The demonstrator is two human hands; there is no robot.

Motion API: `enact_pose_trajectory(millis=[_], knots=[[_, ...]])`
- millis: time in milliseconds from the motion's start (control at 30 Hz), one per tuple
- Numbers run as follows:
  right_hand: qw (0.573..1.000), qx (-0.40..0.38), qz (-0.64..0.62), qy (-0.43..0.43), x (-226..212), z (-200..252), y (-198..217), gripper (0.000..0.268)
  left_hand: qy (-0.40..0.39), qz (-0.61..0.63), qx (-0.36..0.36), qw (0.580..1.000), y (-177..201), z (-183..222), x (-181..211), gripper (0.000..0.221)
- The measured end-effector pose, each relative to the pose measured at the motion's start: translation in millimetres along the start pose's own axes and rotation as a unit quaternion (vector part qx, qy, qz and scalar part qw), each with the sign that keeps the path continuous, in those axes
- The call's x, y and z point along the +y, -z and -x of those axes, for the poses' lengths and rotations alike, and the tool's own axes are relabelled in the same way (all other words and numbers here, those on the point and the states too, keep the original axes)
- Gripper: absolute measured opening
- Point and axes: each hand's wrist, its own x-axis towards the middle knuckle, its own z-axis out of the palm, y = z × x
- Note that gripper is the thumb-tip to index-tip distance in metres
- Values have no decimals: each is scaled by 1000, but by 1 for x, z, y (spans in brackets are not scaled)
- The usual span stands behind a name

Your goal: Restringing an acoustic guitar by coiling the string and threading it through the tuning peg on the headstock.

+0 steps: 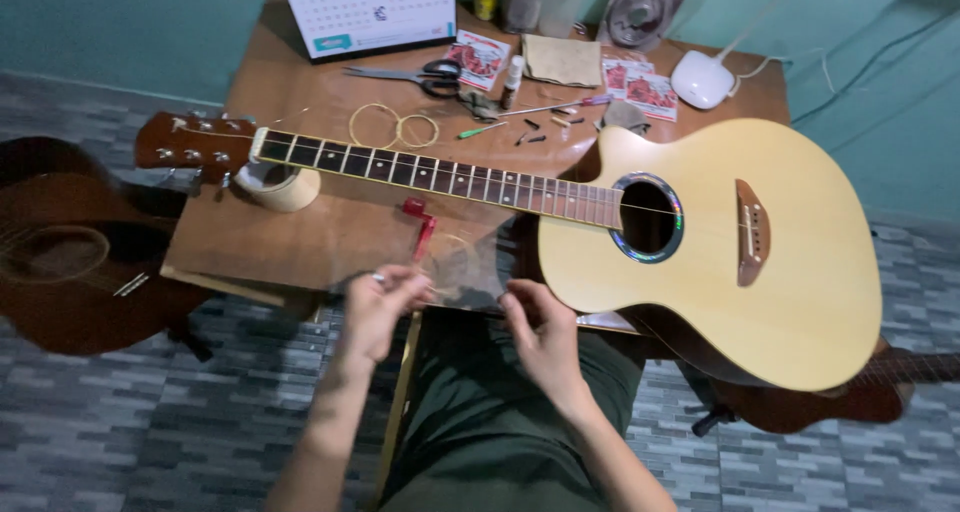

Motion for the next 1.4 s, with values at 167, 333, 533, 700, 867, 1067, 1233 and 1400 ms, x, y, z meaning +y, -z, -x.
enact_pose_trajectory(millis=[167,333,533,700,867,1067,1233,1400], knots=[[994,-106,13,-14,20,20,-26,13,17,67,151,986,63,-86,-24,18],[984,-169,17,-43,33,32,-32,13,28,86,169,982,44,-133,16,18],[978,-178,27,-103,28,31,-21,11,102,-20,202,974,16,-152,37,45],[980,-180,11,-79,29,34,-7,10,37,-507,142,849,7,-61,104,28],[975,-2,177,136,19,6,74,10,-67,-423,147,892,54,-60,24,24],[840,101,491,207,82,-80,173,37,-176,-203,116,956,97,-77,-55,10],[855,-5,466,230,88,-119,180,28,-218,-268,197,917,137,-60,-7,13],[826,-106,535,143,97,-150,161,21,-175,-219,343,896,183,-60,61,10]])
